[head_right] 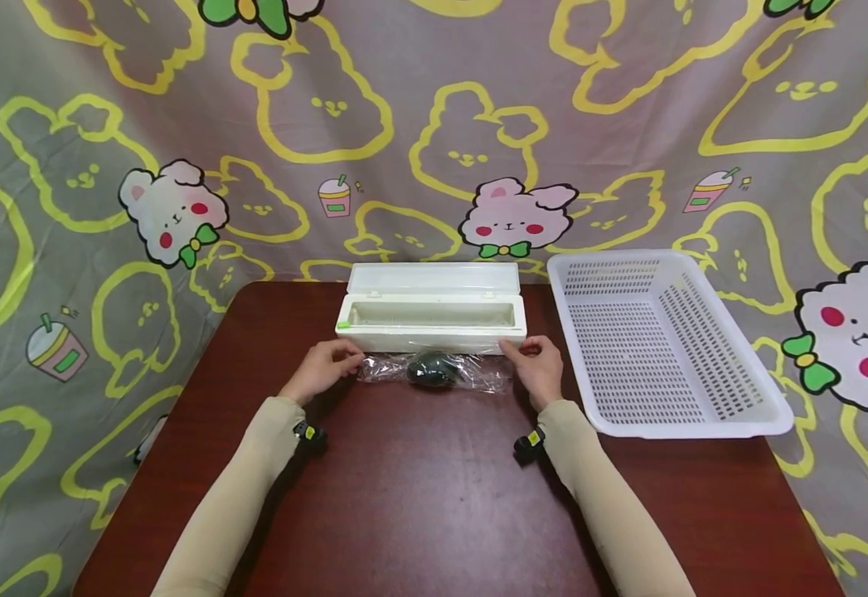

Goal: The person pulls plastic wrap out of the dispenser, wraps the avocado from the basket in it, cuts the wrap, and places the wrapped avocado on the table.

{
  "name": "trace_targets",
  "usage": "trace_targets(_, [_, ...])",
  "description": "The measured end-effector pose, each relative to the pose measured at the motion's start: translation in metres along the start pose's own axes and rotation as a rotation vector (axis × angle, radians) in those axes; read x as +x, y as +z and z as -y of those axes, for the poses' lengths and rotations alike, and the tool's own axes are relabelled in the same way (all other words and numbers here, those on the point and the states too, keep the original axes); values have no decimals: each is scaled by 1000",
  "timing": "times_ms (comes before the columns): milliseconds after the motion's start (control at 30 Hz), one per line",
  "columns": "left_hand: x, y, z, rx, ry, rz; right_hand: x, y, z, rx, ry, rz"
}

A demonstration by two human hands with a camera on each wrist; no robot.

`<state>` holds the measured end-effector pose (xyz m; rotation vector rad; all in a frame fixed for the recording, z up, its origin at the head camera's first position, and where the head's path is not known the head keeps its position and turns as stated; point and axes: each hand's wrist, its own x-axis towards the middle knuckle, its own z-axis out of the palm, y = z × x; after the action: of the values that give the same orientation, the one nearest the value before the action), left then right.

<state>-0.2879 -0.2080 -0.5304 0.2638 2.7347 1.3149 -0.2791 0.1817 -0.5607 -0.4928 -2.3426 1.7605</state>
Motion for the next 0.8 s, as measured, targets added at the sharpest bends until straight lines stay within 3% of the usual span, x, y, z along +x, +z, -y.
trace_targets(167, [0,-2,3,67,-91,-67,-3,-5,1,-23,-3,23])
trace_targets(267, [2,-3,5,40,-105,-60,-5,-5,3,-25,-19,71])
trace_targets(367, [6,-2,6,-21,-74,-21,-6,-2,4,-22,-37,100])
trace_targets(533, [9,1,5,-97,-11,33,-6,2,4,-3,-62,74])
trace_targets(633, [9,1,3,-101,20,57,-6,3,6,42,-92,77])
trace_targets(800, [8,-5,4,-63,61,88,-7,5,8,132,-153,158])
